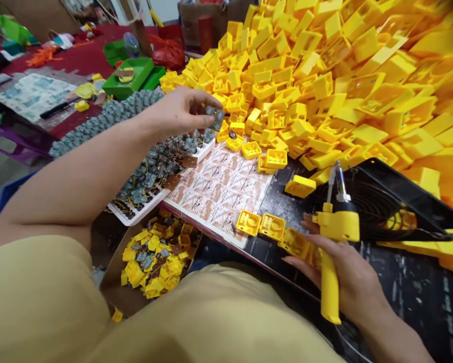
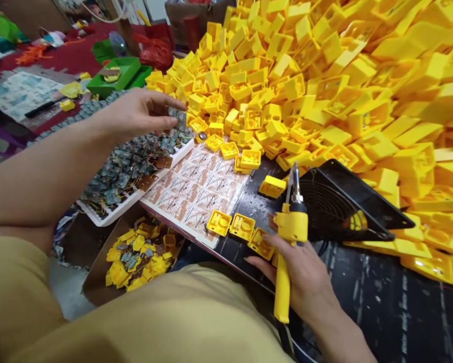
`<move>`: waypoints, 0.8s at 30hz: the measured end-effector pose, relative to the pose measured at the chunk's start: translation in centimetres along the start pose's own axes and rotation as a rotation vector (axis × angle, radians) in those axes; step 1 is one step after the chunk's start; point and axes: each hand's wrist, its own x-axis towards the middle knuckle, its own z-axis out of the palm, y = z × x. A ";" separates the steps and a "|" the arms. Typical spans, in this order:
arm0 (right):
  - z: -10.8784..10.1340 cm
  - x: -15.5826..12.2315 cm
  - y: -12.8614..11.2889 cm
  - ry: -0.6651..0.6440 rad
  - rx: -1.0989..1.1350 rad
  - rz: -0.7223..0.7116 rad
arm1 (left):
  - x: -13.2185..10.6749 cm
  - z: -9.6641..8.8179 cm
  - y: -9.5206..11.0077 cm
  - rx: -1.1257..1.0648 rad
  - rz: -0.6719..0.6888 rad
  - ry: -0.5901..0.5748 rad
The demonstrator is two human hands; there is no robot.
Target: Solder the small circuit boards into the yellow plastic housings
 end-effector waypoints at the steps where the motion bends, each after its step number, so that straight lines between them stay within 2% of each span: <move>1: 0.1 0.7 -0.7 -0.003 0.018 -0.006 | 0.0 0.9 0.2 -0.068 0.017 -0.053; 4: 1.2 3.2 -2.7 0.006 0.046 -0.035 | -0.8 4.6 1.1 -0.270 -0.017 -0.149; 7: 3.0 5.1 -3.9 -0.069 0.057 -0.038 | -2.5 8.2 1.7 -0.418 -0.072 -0.151; 9: 4.1 5.8 -4.2 -0.113 0.066 -0.061 | -3.7 10.1 1.7 -0.396 -0.060 -0.150; 11: 4.7 6.0 -4.2 -0.140 0.068 -0.085 | -5.1 11.6 1.6 -0.234 -0.032 -0.173; 15: 4.1 5.5 -3.8 -0.168 0.050 -0.119 | -7.7 12.6 1.7 0.335 0.033 -0.268; 17: 3.2 5.2 -3.7 -0.152 0.047 -0.135 | -8.7 12.4 1.8 0.491 0.097 -0.249; 20: 1.4 4.9 -3.9 -0.028 0.034 -0.135 | -9.5 11.8 1.9 0.454 0.182 -0.197; 24: -1.0 3.3 -3.9 0.143 0.047 -0.116 | -9.6 12.5 1.9 0.294 0.193 -0.245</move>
